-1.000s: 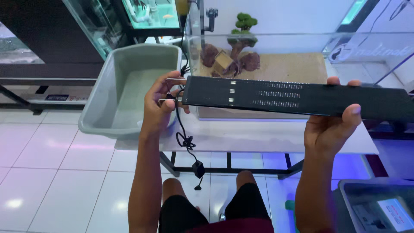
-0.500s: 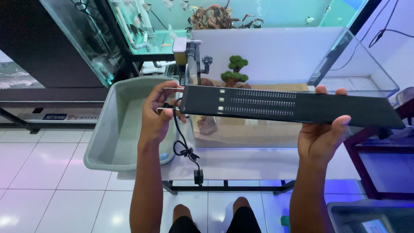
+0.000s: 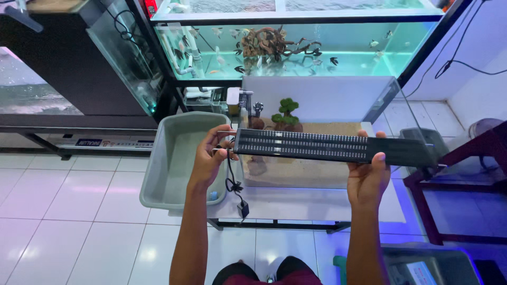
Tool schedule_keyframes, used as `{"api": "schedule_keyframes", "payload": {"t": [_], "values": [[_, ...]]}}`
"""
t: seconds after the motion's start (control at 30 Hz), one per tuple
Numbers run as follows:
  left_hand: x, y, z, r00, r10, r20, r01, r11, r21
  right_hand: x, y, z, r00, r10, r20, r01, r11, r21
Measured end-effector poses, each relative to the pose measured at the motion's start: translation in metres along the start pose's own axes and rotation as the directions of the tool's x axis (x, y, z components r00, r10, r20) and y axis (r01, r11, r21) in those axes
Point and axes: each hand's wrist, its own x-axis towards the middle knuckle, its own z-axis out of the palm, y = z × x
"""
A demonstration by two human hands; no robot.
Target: The person opens a white box, removes a cardboard insert, and takes out a black LED aquarium light fixture. The person then extends the metal mounting brackets on both sides of the light and places it across the top of a glass aquarium.
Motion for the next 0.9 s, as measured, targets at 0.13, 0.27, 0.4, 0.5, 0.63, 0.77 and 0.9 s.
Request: {"api": "schedule_keyframes", "payload": {"t": [0.13,0.27,0.4,0.5,0.63,0.77,0.9], "values": [[0.003,0.006,0.009,1.0,-0.01,-0.025,0.012,0.997,0.076,0.02,-0.002,-0.015,1.0,0.022,-0.006,-0.022,1.0,-0.012],[0.01,0.012,0.021,1.0,0.001,-0.031,0.004,0.989,0.146,0.027,-0.022,-0.003,0.999,0.032,0.027,-0.029,0.996,-0.081],[0.015,0.034,0.042,0.999,0.044,-0.02,-0.036,0.959,0.283,0.053,-0.022,-0.011,0.999,0.055,0.002,-0.054,0.997,-0.051],[0.027,0.028,0.034,0.997,0.075,-0.003,-0.069,0.932,0.356,0.057,-0.034,0.007,0.997,0.073,-0.011,-0.073,0.997,-0.026],[0.045,0.03,0.036,0.997,0.08,-0.012,-0.067,0.899,0.432,0.076,-0.033,0.011,0.995,0.093,-0.028,-0.093,0.996,0.001],[0.066,0.016,0.022,0.999,0.032,-0.026,-0.012,0.824,0.566,0.081,-0.039,0.032,0.995,0.083,-0.05,-0.084,0.996,-0.025],[0.081,0.002,0.012,0.998,-0.008,-0.068,0.046,0.81,0.585,0.093,-0.035,0.046,0.992,0.111,-0.053,-0.115,0.99,-0.087]]}}
